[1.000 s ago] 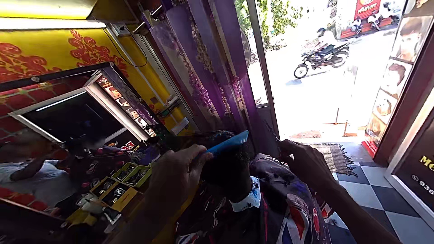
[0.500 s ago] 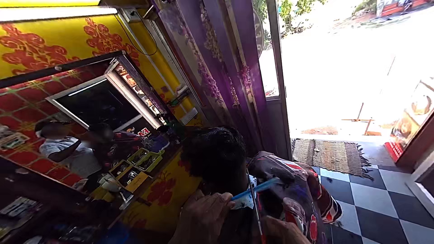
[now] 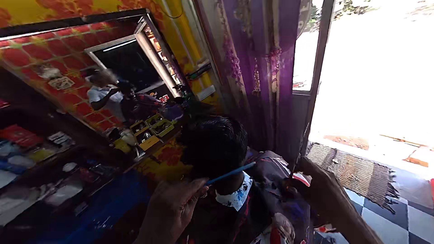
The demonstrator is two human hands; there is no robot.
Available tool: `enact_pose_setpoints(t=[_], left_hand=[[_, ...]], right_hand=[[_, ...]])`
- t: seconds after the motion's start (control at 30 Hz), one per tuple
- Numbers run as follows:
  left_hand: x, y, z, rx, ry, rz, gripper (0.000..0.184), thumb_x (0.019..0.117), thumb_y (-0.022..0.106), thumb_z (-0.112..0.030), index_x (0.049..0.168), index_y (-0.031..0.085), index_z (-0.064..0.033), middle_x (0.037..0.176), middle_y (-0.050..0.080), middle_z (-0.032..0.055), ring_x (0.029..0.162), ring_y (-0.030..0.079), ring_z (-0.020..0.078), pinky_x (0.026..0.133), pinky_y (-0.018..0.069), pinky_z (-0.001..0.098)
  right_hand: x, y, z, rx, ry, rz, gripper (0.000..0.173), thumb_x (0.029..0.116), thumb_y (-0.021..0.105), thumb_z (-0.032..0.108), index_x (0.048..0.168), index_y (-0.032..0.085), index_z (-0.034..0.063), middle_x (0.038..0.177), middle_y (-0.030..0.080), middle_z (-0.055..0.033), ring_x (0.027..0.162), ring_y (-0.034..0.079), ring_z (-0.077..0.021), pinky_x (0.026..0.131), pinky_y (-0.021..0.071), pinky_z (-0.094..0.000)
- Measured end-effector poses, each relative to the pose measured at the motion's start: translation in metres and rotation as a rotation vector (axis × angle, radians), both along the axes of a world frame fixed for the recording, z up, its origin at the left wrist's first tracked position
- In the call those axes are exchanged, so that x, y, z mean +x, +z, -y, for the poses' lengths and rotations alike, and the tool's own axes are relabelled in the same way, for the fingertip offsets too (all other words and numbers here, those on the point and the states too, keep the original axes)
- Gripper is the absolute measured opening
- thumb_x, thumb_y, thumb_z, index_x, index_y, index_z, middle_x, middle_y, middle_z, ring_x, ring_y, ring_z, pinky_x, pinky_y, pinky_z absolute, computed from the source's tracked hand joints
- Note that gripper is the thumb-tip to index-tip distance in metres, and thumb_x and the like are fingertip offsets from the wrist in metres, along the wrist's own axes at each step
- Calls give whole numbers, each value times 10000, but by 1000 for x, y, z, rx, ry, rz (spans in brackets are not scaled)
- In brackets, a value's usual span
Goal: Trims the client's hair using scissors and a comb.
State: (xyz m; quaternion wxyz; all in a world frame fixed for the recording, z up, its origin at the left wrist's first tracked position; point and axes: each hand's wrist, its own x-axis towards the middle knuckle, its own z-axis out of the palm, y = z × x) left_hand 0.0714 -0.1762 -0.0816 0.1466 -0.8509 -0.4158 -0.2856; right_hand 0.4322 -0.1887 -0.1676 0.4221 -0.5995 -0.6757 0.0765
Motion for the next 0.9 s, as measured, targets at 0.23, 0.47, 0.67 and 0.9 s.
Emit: enact_pose_setpoints(t=[0.23,0.47,0.67,0.9], left_hand=[[-2,12,10,-28,100,22,304,968,655,-483,1148,777,-271,1104,736,-43,1016,654,128,895,472,427],[14,28,11,187,116,-35,248,975,685,-381,1163,779,-249,1120,728,-30,948,633,133,813,443,381],[16,31,10,257,105,-77,263,976,685,-331,1212,764,-246,1140,716,-13,927,623,142,791,424,386],[16,34,6,311,74,-126,266,982,689,-312,1227,750,-230,1140,709,3,930,614,156,805,406,389]], right_hand=[[30,14,-65,266,55,381,210,841,784,71,1032,696,73,929,713,-114,834,707,-319,829,544,-551],[2,9,-74,371,78,507,249,826,742,-64,1025,723,85,936,722,-98,831,703,-293,817,531,-504],[-20,18,-72,363,124,580,247,821,737,-97,979,721,91,895,725,-87,785,700,-269,773,525,-471],[-36,28,-74,275,142,660,366,797,835,82,1136,699,105,1042,690,-101,964,661,-307,784,492,-482]])
